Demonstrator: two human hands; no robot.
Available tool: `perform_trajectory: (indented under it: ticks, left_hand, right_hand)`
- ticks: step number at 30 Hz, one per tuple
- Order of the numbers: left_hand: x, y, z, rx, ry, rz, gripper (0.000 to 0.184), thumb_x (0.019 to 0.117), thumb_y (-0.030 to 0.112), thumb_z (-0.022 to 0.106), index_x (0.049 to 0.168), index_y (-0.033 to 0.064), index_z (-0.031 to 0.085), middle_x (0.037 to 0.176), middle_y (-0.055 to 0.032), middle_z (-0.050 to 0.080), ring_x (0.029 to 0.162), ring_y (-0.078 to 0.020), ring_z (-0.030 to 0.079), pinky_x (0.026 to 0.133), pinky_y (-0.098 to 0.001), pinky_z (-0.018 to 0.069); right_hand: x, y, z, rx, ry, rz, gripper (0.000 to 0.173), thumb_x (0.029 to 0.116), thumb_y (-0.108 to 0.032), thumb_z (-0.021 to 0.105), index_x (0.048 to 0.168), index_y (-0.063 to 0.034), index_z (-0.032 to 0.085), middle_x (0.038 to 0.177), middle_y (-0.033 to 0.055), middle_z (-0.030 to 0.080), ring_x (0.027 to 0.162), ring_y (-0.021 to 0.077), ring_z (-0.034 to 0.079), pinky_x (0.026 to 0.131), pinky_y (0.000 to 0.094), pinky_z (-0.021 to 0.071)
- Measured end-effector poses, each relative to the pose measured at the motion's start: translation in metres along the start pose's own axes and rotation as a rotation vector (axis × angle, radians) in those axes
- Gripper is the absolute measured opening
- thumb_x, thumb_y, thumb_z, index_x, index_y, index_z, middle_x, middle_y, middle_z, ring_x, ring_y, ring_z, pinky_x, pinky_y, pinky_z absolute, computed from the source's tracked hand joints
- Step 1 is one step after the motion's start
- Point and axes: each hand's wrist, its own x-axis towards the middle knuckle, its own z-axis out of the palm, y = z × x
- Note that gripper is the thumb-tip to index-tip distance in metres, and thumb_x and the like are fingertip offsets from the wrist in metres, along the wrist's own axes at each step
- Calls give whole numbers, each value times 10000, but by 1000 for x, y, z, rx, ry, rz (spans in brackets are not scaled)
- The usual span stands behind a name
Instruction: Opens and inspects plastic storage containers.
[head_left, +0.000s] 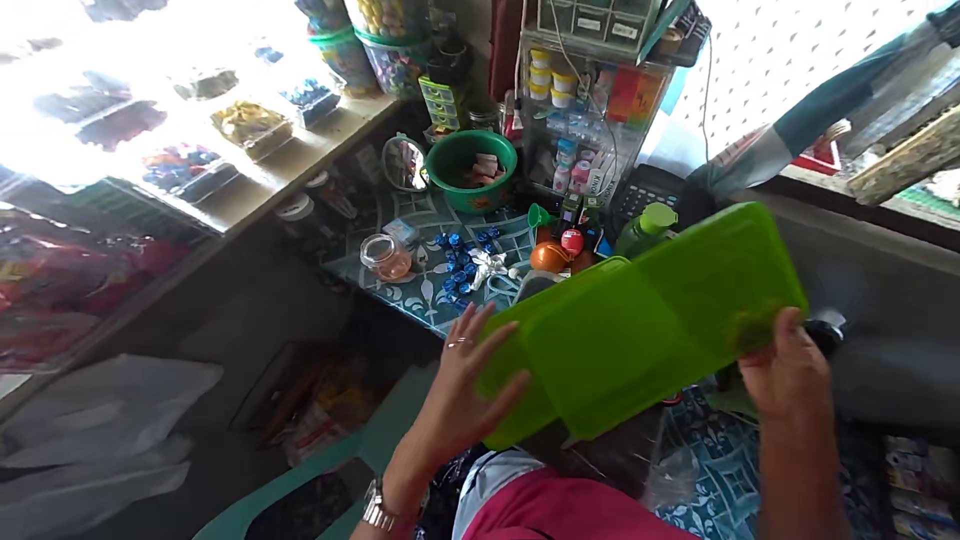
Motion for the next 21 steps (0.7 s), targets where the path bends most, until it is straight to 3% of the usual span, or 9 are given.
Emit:
perform_trajectory:
  ticks: [2,4,9,11,13,16,17,19,21]
  left_hand:
    - [10,9,10,226,-209,53,924,767,760,686,1509,235,518,1594,-269,353,1475,-562,237,1126,-810,130]
    - [22,16,18,310,-382,75,1106,664,769,759,1580,261,404,1623,-288,276,1465,-608,199,1088,-846,104]
    - [40,25,15,210,-555,43,985,706,459,874,1562,250,434,1606,-277,321,1452,-601,238,1100,-799,164]
    - [38,22,17,202,-540,73,906,716,437,853,1524,228,498,1582,-271,372,1437,-628,237,1082,-822,151]
    - [36,19,17,185,-489,114,854,711,450,835,1482,213,554,1548,-251,439,1417,-638,270,1066,-839,155]
    - [40,13,9,103,-454,111,850,708,487,827,1468,203,574,1528,-216,480,1425,-583,319,1080,-817,187]
    - [44,11,5,73,-465,94,861,714,500,823,1479,202,561,1536,-204,474,1440,-552,321,1094,-799,198]
    - [52,9,-1,36,-493,60,879,718,515,815,1493,202,542,1556,-174,460,1463,-496,324,1116,-767,226]
    - [58,8,-6,-6,-512,55,878,726,498,816,1494,174,539,1553,-164,467,1466,-455,346,1132,-730,254]
  right_hand:
    - [12,-3,-33,85,37,4,294,1134,-292,264,1200,-128,499,909,-75,711,833,33,713,758,237,621]
    - [24,-8,-64,176,29,-1,386,1128,-356,218,1092,-171,555,815,-74,732,711,36,714,651,212,614]
    - [26,-19,-104,58,-214,-125,342,1115,-328,279,1185,-203,590,672,-156,610,540,-17,557,533,144,489]
    - [33,-11,-117,40,-538,-41,486,1057,-550,378,1233,-216,683,663,-138,650,527,-19,593,525,157,515]
    - [24,-4,-102,-64,-727,70,771,987,-724,270,1281,-151,694,643,-134,647,501,-51,563,507,135,489]
    - [-12,5,-55,-443,-559,155,642,1089,-438,185,1337,-21,607,603,-118,554,429,-40,422,435,133,388]
    - [-14,12,-45,-585,-530,177,552,1064,-366,268,1365,-40,595,681,-92,583,476,-22,459,467,155,425]
    - [-12,18,-30,-791,-573,224,556,1068,-417,359,1482,-80,515,1152,63,672,870,91,625,785,302,530]
    - [-7,16,-13,-839,-636,265,652,1070,-501,358,1554,-70,425,1426,186,577,1229,237,610,1054,456,473]
